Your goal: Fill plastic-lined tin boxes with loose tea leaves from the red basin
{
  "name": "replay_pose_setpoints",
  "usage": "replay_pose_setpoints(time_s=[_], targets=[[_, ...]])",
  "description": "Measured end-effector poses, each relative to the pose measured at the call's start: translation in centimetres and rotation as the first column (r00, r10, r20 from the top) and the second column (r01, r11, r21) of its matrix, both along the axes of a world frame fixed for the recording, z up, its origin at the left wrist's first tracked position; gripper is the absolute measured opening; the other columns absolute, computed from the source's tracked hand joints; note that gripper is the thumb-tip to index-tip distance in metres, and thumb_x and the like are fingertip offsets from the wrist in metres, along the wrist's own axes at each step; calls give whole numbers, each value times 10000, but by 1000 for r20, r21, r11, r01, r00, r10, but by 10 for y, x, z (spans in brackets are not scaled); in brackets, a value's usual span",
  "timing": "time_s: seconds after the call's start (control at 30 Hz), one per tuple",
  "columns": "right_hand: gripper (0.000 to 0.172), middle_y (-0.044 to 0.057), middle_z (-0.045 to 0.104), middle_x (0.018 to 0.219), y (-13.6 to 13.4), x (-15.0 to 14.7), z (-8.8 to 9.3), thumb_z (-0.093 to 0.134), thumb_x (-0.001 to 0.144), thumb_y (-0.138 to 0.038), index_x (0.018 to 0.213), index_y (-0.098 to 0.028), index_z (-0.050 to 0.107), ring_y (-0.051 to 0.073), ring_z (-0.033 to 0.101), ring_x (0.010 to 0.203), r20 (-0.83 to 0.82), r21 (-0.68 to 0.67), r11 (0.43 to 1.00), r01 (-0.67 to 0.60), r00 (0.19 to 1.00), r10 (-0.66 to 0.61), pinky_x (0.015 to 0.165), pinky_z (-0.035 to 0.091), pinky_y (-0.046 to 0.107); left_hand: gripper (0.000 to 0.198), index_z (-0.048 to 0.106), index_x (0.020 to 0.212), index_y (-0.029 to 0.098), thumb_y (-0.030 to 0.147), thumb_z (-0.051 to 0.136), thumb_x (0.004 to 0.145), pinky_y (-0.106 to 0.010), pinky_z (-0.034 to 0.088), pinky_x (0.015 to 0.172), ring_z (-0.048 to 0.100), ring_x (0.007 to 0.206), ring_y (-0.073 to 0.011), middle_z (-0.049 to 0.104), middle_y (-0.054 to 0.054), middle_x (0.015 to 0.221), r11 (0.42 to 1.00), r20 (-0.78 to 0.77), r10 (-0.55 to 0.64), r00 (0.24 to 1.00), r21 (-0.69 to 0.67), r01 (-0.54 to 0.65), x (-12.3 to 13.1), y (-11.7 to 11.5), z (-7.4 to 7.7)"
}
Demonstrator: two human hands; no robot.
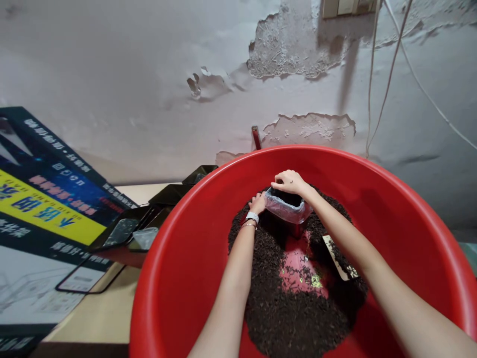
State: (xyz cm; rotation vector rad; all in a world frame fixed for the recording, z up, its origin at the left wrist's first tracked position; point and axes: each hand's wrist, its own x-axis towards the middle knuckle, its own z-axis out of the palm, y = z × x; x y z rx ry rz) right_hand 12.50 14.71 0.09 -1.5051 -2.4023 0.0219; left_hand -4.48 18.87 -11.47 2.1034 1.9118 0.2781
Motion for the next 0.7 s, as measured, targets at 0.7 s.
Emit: replay_pose_setpoints(time_s=[0.7], targets=[[497,104,694,1032,-7,7,26,320,937,-488,1061,-185,694,202,628,942,108,-126,992,-13,994,26,755,426,251,393,564,1150,172,433,371,929,-364,447,898,607,1070,-277,650,-151,1143,971,-92,-137,986,183,152,3,-22,122]])
